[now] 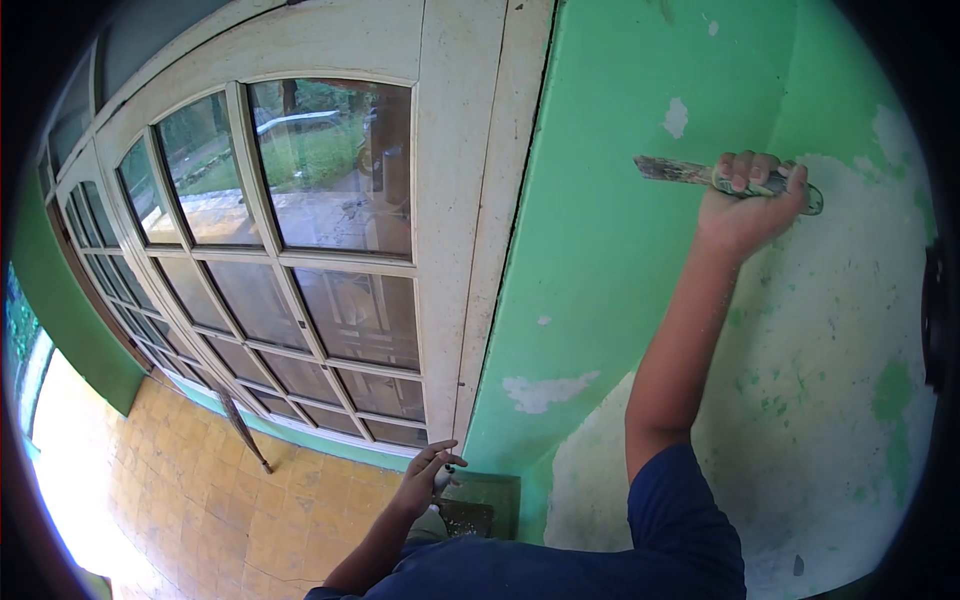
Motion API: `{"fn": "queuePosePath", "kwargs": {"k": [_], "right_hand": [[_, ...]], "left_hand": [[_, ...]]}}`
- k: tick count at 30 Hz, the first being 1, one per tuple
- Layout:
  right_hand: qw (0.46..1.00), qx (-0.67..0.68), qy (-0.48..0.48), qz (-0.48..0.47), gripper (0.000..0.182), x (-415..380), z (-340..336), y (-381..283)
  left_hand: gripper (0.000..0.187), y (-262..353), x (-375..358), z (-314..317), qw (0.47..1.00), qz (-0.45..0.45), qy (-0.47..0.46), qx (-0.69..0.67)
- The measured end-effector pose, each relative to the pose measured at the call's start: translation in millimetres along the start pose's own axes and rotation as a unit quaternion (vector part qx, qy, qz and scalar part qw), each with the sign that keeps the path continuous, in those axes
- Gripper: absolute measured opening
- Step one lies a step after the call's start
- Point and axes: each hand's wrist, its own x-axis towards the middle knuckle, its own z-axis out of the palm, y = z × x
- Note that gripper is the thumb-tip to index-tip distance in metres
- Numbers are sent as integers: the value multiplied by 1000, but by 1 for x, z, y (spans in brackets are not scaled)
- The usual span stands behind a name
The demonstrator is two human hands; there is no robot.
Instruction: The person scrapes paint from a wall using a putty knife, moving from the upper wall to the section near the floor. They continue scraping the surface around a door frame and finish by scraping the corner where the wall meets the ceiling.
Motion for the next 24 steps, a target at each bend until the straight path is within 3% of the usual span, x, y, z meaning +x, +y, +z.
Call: {"fn": "queuePosePath", "kwargs": {"k": [5,9,12,15,17,20,22,24], "right_hand": [[994,-81,23,72,17,-23,4,69],[996,-64,1,67,17,-36,3,56],[998,-36,48,-9,18,-28,-3,46],[994,-94,16,57,18,-43,4,76],[992,-124,1,36,17,-47,10,63],[997,-73,39,-8,17,-40,13,51],[988,-126,91,-21,19,-38,15,58],[991,-109,74,13,18,-42,8,66]], "left_hand": [[32,-3,-6,-33,999,-7,24,-35],[31,-2,-7,-45,995,-45,55,-75],[32,0,-4,-53,992,-57,33,-105],[38,2,2,-51,993,-64,23,-95],[40,1,6,-51,995,-68,12,-74],[43,-2,16,-53,996,-63,-10,-69],[46,-3,19,-52,994,-67,-27,-82],[48,-2,18,-51,995,-73,-29,-57]]}}
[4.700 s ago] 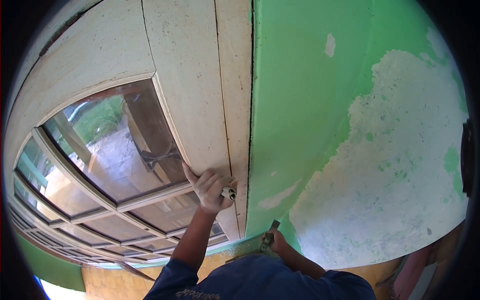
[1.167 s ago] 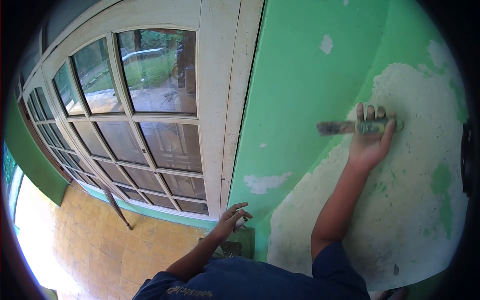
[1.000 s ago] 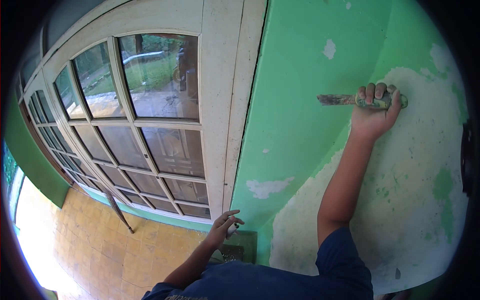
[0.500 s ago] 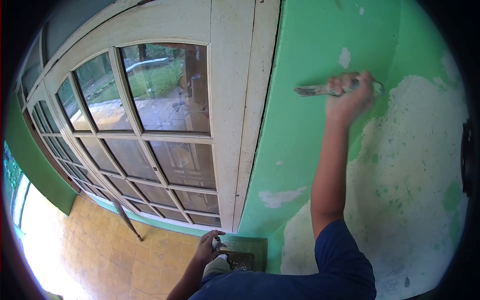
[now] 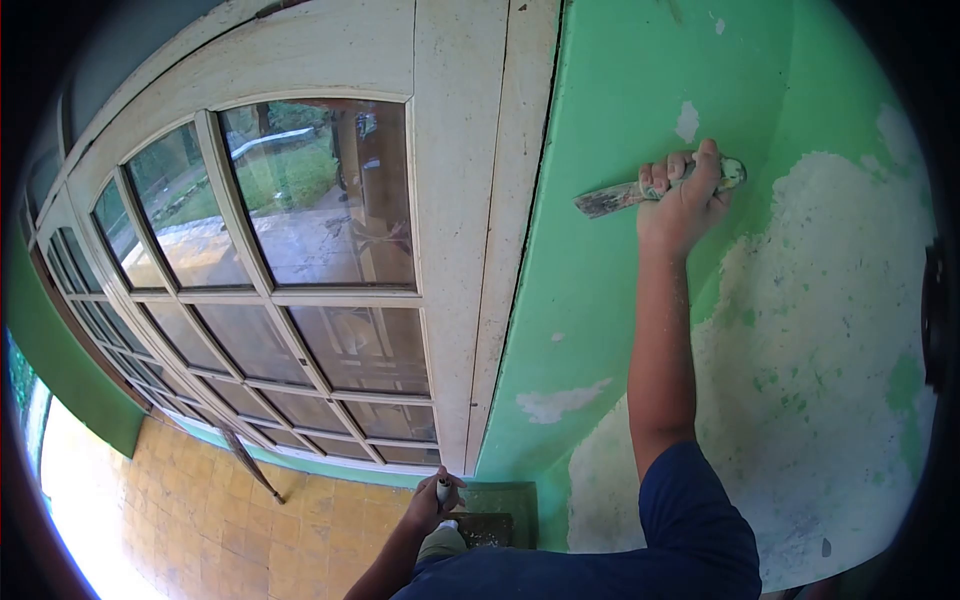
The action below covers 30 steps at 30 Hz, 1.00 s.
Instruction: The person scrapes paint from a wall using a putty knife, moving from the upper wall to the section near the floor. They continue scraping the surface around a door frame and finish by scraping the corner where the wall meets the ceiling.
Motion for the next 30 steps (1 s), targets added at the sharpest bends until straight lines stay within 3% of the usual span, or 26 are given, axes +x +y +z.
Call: {"fn": "queuePosePath", "kwargs": {"k": [2,5,7,11,15,17,18,22,24,28,30], "right_hand": [[999,18,-29,32,18,5,-2,-4],[998,63,-1,-29,17,16,-6,-24],[996,-16,87,-18,17,16,5,-15],[999,-13,-16,-28,14,1,6,-6],[995,70,-5,-76,15,8,-1,-18],[999,-29,23,0,15,-4,7,8],[999,-12,-28,41,17,-9,5,12],[999,2,50,18,21,-9,-4,-19],[994,101,-20,-40,27,-6,-12,-34],[986,96,-128,-56,31,-14,-2,-34],[971,43,-204,-116,31,-16,1,-32]], "left_hand": [[53,0,3,0,1000,-10,7,8],[55,0,9,-4,1000,-11,5,-6],[57,2,11,-5,1000,-8,7,4],[58,3,19,-10,1000,-14,-18,7],[57,6,24,-11,1000,-14,-17,19],[57,5,24,-12,999,-20,-23,20],[58,5,26,-12,999,-23,-29,20],[61,7,26,-8,999,-23,8,30],[61,9,26,-9,999,-20,0,31],[65,5,35,-24,999,-15,-34,-21],[68,10,43,-24,999,-25,-27,-36]]}}
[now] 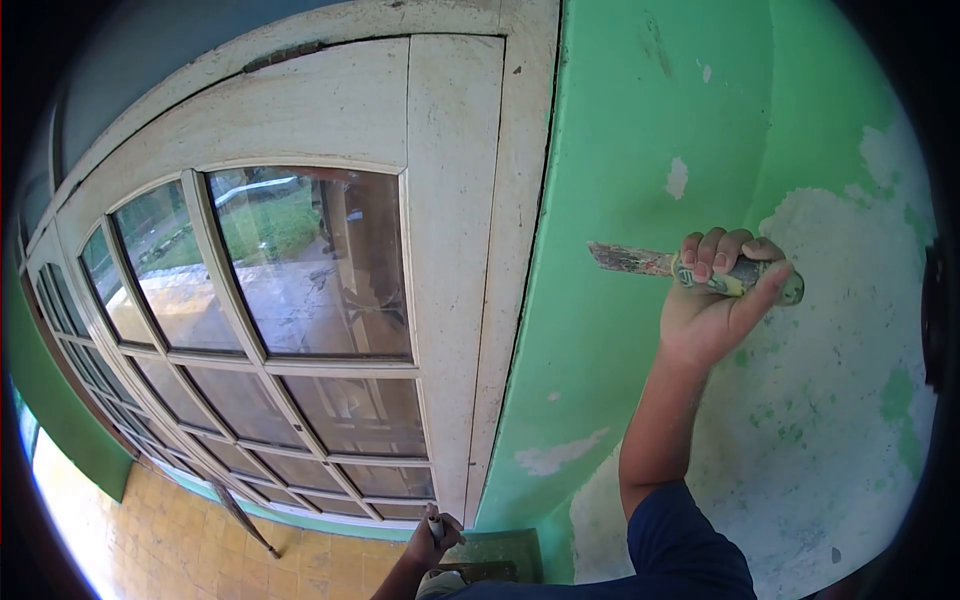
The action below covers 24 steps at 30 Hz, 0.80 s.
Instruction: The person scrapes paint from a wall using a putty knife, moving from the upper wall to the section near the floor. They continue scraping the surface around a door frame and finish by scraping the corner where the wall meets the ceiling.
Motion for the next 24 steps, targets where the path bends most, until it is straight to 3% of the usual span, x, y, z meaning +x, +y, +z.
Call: {"fn": "queuePosePath", "kwargs": {"k": [13,15,16,18,19,21,24], "right_hand": [[986,-95,-115,-77,31,38,5,-5],[972,-125,-145,-140,49,47,8,-2],[970,-130,-144,-144,49,51,9,-2],[949,-143,-215,-183,72,60,14,-1],[948,-146,-213,-187,72,63,16,-1],[936,-156,-237,-208,87,71,18,-1],[928,-160,-238,-237,86,96,18,-6]], "left_hand": [[69,26,33,11,997,-47,-59,4],[68,33,33,14,998,-40,-45,30],[68,34,38,8,997,-41,-49,34],[68,32,46,-11,995,-26,-93,-9],[68,33,48,-17,995,-26,-97,-3],[69,34,51,-27,999,-25,-11,-32],[68,45,58,-57,994,-49,-68,-70]]}}
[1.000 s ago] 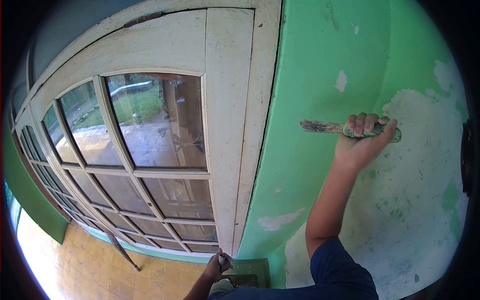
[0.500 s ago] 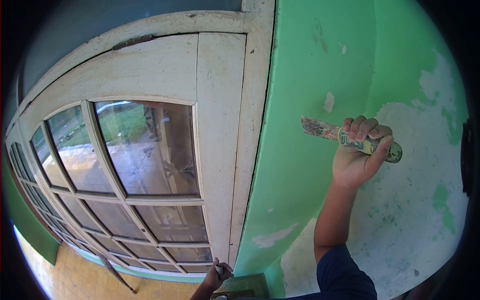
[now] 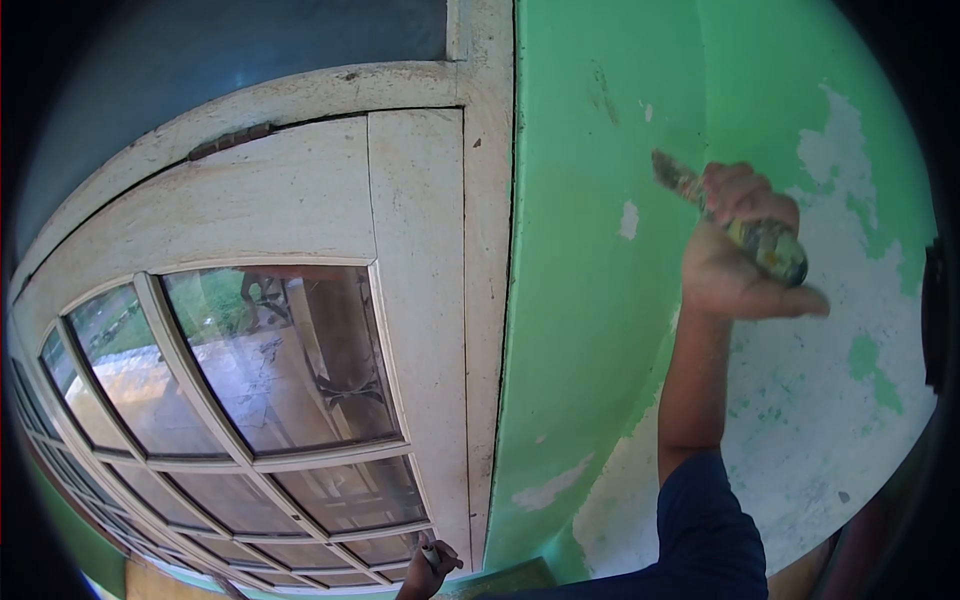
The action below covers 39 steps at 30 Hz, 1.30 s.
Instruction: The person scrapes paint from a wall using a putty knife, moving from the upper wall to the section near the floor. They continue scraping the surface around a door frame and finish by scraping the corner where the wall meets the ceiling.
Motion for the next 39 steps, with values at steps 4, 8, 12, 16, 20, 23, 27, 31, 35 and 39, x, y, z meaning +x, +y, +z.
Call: {"fn": "queuePosePath", "kwargs": {"k": [4,8,12,16,20,23,27,31,35,39], "right_hand": [[998,16,44,-41,75,38,-3,6],[997,63,42,-15,75,55,-4,12],[998,52,0,-36,75,49,13,23],[995,-13,14,-95,76,38,26,60],[994,-93,63,-16,78,43,22,81],[995,-46,68,-51,80,45,28,70],[990,-52,15,-132,81,33,35,71],[984,-152,27,-84,82,34,26,80],[985,-44,-26,-167,82,30,36,63],[988,-146,34,-46,88,33,19,86]], "left_hand": [[69,17,5,-7,997,46,48,43],[69,40,13,-25,999,29,12,13],[54,41,25,-31,998,55,-35,1],[38,65,13,12,997,46,69,-4],[40,46,25,-7,979,140,148,14],[41,41,33,-55,984,141,4,111],[44,30,45,-88,945,226,-51,233],[46,31,37,-65,966,185,-24,177],[47,45,32,-54,974,126,-72,175],[52,37,25,-39,979,146,-33,138]]}}
